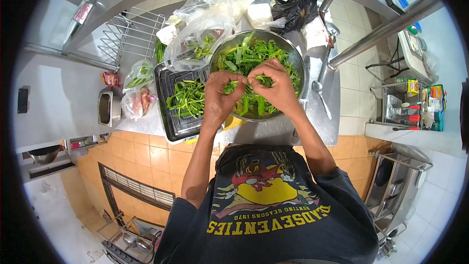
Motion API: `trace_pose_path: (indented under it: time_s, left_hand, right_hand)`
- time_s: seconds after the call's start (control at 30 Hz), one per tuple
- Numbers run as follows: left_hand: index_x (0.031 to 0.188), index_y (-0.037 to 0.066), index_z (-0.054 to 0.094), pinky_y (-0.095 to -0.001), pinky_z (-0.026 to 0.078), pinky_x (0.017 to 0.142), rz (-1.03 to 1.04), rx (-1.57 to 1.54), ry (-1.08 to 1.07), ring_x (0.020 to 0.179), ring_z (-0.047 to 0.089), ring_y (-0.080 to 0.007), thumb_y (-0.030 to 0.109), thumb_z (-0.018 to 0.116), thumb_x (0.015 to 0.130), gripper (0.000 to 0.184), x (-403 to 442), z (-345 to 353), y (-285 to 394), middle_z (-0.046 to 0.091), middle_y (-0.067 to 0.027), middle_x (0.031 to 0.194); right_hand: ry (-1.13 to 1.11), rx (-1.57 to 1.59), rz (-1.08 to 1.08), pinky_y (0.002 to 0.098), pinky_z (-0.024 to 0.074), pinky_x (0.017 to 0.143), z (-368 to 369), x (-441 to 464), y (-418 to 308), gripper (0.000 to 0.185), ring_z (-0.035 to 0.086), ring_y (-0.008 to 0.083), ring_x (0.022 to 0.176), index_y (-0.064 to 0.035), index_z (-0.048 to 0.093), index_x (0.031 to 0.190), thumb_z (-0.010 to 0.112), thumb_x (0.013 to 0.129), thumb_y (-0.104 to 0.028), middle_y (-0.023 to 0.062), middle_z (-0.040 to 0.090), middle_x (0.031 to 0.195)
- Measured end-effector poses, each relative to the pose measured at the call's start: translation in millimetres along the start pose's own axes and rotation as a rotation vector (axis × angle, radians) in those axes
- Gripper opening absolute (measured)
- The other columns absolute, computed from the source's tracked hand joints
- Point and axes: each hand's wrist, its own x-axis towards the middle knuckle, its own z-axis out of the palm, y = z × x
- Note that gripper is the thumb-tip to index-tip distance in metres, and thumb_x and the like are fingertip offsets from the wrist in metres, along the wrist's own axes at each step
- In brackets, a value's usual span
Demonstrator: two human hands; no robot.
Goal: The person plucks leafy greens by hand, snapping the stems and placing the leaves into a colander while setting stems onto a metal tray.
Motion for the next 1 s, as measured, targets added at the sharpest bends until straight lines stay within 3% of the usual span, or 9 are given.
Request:
trace_pose_path:
  time_s: [0.27, 0.4, 0.53, 0.63, 0.8, 1.0]
  left_hand:
    - [0.09, 0.004, 0.07, -0.0297, 0.042, 0.085, -0.225, -0.373, -0.033, 0.089, 0.057, -0.014, 0.013, 0.071, 0.087, 0.009, -6, -1, -9, 0.066, -0.0032, 0.087]
    - [0.096, 0.003, 0.069, -0.0278, 0.043, 0.086, -0.36, -0.607, 0.008, 0.09, 0.057, -0.01, 0.015, 0.068, 0.091, 0.012, -10, -9, -16, 0.066, 0.0, 0.089]
    - [0.1, 0.004, 0.068, -0.0259, 0.044, 0.084, -0.406, -0.51, 0.07, 0.088, 0.057, -0.0082, 0.018, 0.066, 0.094, 0.015, -16, -21, -26, 0.066, 0.0008, 0.091]
    - [0.101, 0.005, 0.068, -0.0258, 0.044, 0.085, -0.43, -0.452, 0.079, 0.087, 0.057, -0.0087, 0.024, 0.066, 0.095, 0.02, -24, -31, -35, 0.065, 0.0005, 0.093]
    - [0.103, 0.004, 0.067, -0.0252, 0.044, 0.083, -0.422, -0.445, 0.098, 0.085, 0.057, -0.0085, 0.025, 0.066, 0.095, 0.023, -37, -38, -54, 0.064, 0.0006, 0.093]
    - [0.1, 0.002, 0.066, -0.0249, 0.044, 0.081, -0.395, -0.443, 0.056, 0.086, 0.056, -0.0078, 0.024, 0.066, 0.095, 0.022, -44, -25, -50, 0.063, 0.0015, 0.088]
  right_hand:
    - [-0.094, 0.253, 0.17, 0.0304, 0.0428, 0.085, 1, 5, -3, 0.007, 0.058, 0.0161, 0.086, -0.0056, 0.07, 0.088, 0.073, 0.081, -0.006, 0.0024, 0.067, 0.085]
    - [-0.052, 0.55, 0.415, 0.0292, 0.0418, 0.089, -8, 7, 1, 0.007, 0.059, 0.0158, 0.092, -0.0058, 0.071, 0.09, 0.073, 0.083, -0.007, 0.0022, 0.067, 0.089]
    - [-0.032, 0.196, 0.098, 0.03, 0.0408, 0.09, -25, 22, 7, 0.013, 0.057, 0.0159, 0.094, -0.007, 0.074, 0.094, 0.076, 0.082, -0.012, 0.0029, 0.063, 0.089]
    - [0.044, 0.046, 0.142, 0.0293, 0.042, 0.087, -35, 40, 5, 0.013, 0.054, 0.0155, 0.091, -0.0072, 0.075, 0.093, 0.076, 0.082, -0.013, 0.0023, 0.06, 0.087]
    - [0.184, 0.125, 0.113, 0.0253, 0.0454, 0.077, -32, 85, 6, 0.017, 0.056, 0.0088, 0.081, -0.0027, 0.068, 0.101, 0.069, 0.089, -0.015, 0.0015, 0.062, 0.083]
    - [-0.062, 0.178, 0.059, 0.0267, 0.0464, 0.078, 10, 136, 3, 0.018, 0.061, 0.0089, 0.083, -0.0044, 0.067, 0.102, 0.066, 0.091, -0.019, 0.0026, 0.069, 0.086]
